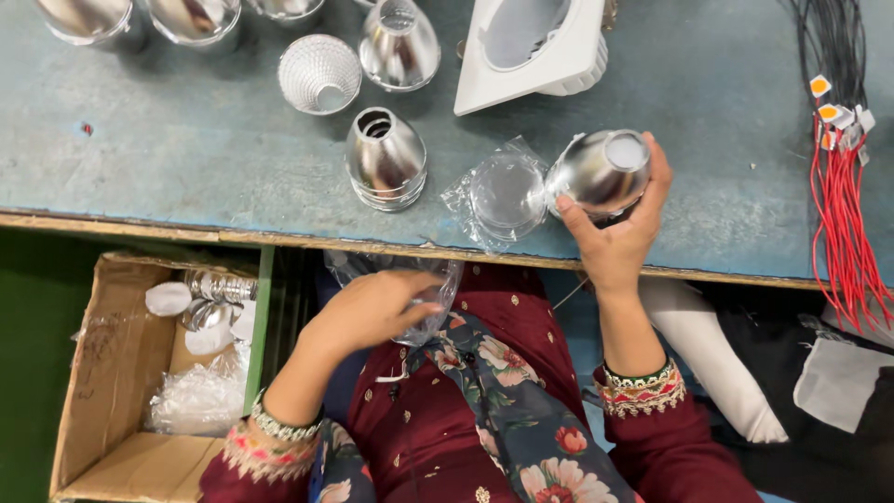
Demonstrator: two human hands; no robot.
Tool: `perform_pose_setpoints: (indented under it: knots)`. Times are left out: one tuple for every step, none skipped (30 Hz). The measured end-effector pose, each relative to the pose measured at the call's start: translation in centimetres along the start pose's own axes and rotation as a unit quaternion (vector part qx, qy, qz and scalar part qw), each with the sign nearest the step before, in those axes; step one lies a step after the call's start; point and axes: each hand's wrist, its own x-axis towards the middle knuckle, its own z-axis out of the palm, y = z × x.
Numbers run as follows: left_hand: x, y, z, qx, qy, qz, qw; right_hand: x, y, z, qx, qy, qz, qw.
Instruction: The person assembles small light fixture components by hand. They pick up a textured glass diffuser and a metal housing, fit them together, and place the assembled unit on the table. The person repeats this process with several more components, handling them one at a time.
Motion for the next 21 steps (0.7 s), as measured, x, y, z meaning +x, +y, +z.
perform_pose_setpoints:
  knots:
    - [-0.1, 2.3, -1.4, -0.122, 0.025, 0.049, 0.991, -0.1, -0.2, 0.0, -0.018, 0.004, -0.008, 1.000]
    - [0.0, 4.7, -2.2, -0.193, 0.060, 0.067, 0.977, -0.2, -0.4, 0.0, -0.047, 0.019, -0.011, 0.999]
    - [0.4, 7.0, -2.6, -0.261, 0.094, 0.085, 0.957, -0.3, -0.6, 0.1, -0.075, 0.035, -0.016, 0.996]
    - [1.5, 8.8, -3.0, -0.190, 0.171, 0.144, 0.956, -0.5, -0.7, 0.1, -0.104, 0.052, -0.020, 0.993]
    - [2.8, 10.2, -3.2, -0.118, 0.244, 0.203, 0.941, -0.8, -0.9, 0.1, -0.128, 0.077, -0.062, 0.987]
    - [4.5, 11.5, -3.1, -0.095, 0.276, 0.228, 0.929, -1.2, -1.0, 0.3, -0.151, 0.102, -0.103, 0.978]
    - [6.2, 12.6, -2.9, -0.073, 0.309, 0.252, 0.914, -1.4, -0.9, 0.3, -0.176, 0.125, -0.146, 0.966]
    - [7.5, 13.5, -2.6, -0.079, 0.304, 0.238, 0.919, -1.4, -0.6, 0.4, -0.221, 0.137, -0.167, 0.951]
    - [8.6, 14.2, -2.2, -0.085, 0.299, 0.222, 0.924, -1.5, -0.3, 0.7, -0.264, 0.148, -0.185, 0.935]
    - [9.3, 14.7, -1.9, -0.092, 0.294, 0.205, 0.929, -1.5, 0.1, 0.8, -0.307, 0.159, -0.203, 0.916]
    - [9.7, 14.9, -1.7, -0.063, 0.308, 0.206, 0.927, -1.5, 0.4, 0.8, -0.305, 0.152, -0.200, 0.919]
    - [10.1, 15.1, -1.6, -0.034, 0.322, 0.206, 0.923, -1.6, 0.6, 0.8, -0.303, 0.145, -0.198, 0.921]
    - [10.3, 15.1, -1.5, -0.005, 0.336, 0.205, 0.919, -1.7, 0.8, 0.9, -0.299, 0.138, -0.194, 0.924]
    - [10.4, 14.9, -1.5, 0.015, 0.322, 0.194, 0.926, -1.7, 0.8, 0.9, -0.270, 0.125, -0.195, 0.935]
    - [10.4, 14.6, -1.7, 0.035, 0.310, 0.182, 0.933, -1.7, 0.8, 0.9, -0.239, 0.109, -0.198, 0.944]
    - [10.3, 14.3, -1.8, 0.054, 0.297, 0.169, 0.938, -1.7, 0.6, 0.8, -0.207, 0.093, -0.200, 0.953]
    - [10.2, 13.9, -2.1, 0.039, 0.301, 0.173, 0.937, -1.5, 0.3, 0.9, -0.225, 0.083, -0.195, 0.951]
    - [10.2, 13.5, -2.4, 0.023, 0.305, 0.177, 0.935, -1.3, 0.0, 0.8, -0.243, 0.073, -0.190, 0.948]
    - [10.1, 13.2, -2.6, 0.008, 0.308, 0.183, 0.934, -1.1, -0.4, 0.7, -0.262, 0.064, -0.185, 0.945]
    - [10.1, 12.9, -2.7, 0.006, 0.315, 0.193, 0.929, -0.8, -0.6, 0.8, -0.244, 0.055, -0.178, 0.952]
    - [10.2, 12.8, -2.6, 0.002, 0.320, 0.204, 0.925, -0.7, -0.8, 0.7, -0.229, 0.047, -0.169, 0.957]
